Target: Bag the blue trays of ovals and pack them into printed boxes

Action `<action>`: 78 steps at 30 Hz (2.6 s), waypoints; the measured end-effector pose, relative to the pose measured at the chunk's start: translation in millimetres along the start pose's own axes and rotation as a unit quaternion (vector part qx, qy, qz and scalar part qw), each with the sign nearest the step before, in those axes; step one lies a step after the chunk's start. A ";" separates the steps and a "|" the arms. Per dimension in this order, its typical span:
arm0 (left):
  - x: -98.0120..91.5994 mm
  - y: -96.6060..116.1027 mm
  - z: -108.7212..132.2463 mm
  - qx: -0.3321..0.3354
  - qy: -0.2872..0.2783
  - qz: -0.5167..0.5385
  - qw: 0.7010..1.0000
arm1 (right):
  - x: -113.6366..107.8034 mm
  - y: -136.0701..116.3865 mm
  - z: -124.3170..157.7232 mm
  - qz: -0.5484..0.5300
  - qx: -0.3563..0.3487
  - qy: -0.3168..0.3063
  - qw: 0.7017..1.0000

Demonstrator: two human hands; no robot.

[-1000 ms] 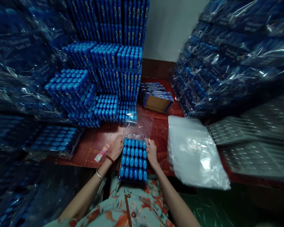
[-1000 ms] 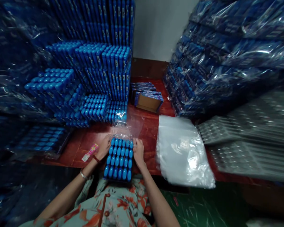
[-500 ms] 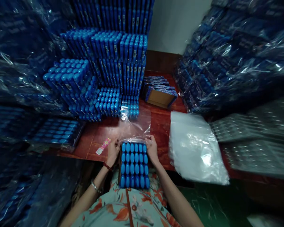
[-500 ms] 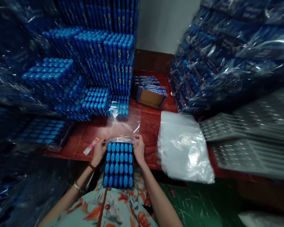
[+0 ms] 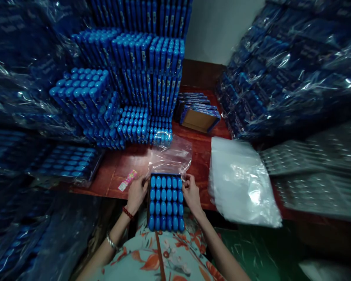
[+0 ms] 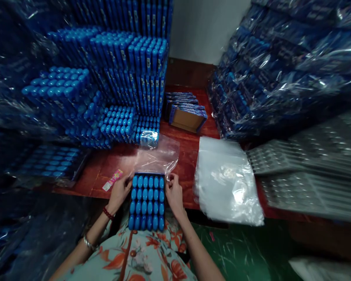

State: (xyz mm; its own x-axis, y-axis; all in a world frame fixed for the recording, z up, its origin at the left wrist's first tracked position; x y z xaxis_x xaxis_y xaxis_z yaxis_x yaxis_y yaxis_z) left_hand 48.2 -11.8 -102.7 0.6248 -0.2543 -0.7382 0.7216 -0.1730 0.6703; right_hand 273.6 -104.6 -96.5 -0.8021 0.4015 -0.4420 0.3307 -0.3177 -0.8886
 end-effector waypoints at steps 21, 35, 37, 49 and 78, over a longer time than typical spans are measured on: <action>-28.0 23.5 16.5 0.053 0.039 0.155 0.986 | -16.6 -33.0 28.9 -0.029 -0.165 0.013 0.986; -35.0 32.2 21.4 0.119 0.072 0.060 0.988 | -21.2 -51.6 0.6 -0.021 -0.140 -0.003 0.990; -41.6 40.6 35.0 0.194 0.080 0.015 0.978 | -29.9 -49.9 15.8 0.011 -0.199 0.014 0.980; -26.0 29.8 144.5 0.367 -0.051 -0.126 0.920 | -23.5 -17.8 142.9 0.133 -0.275 -0.242 0.921; -148.6 137.2 -102.4 0.133 0.136 0.463 0.865 | -61.1 -218.8 -106.7 -0.328 -0.269 0.033 0.905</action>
State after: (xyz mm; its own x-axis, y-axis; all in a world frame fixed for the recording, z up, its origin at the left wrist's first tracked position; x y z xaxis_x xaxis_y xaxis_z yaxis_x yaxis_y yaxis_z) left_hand 85.0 99.7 91.3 0.9718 -0.1735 0.1599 -0.1988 -0.2377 0.9508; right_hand 303.3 32.0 111.9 -0.8880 0.4087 0.2106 0.0031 0.4635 -0.8861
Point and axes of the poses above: each hand's wrist, its own z-axis away from the middle knuckle, its own x-axis out of the palm, y = z × x, the point moved 8 cm from there along -z, towards the middle knuckle, and after that the axes turned 8 degrees about -z, right-handed, at the moved point
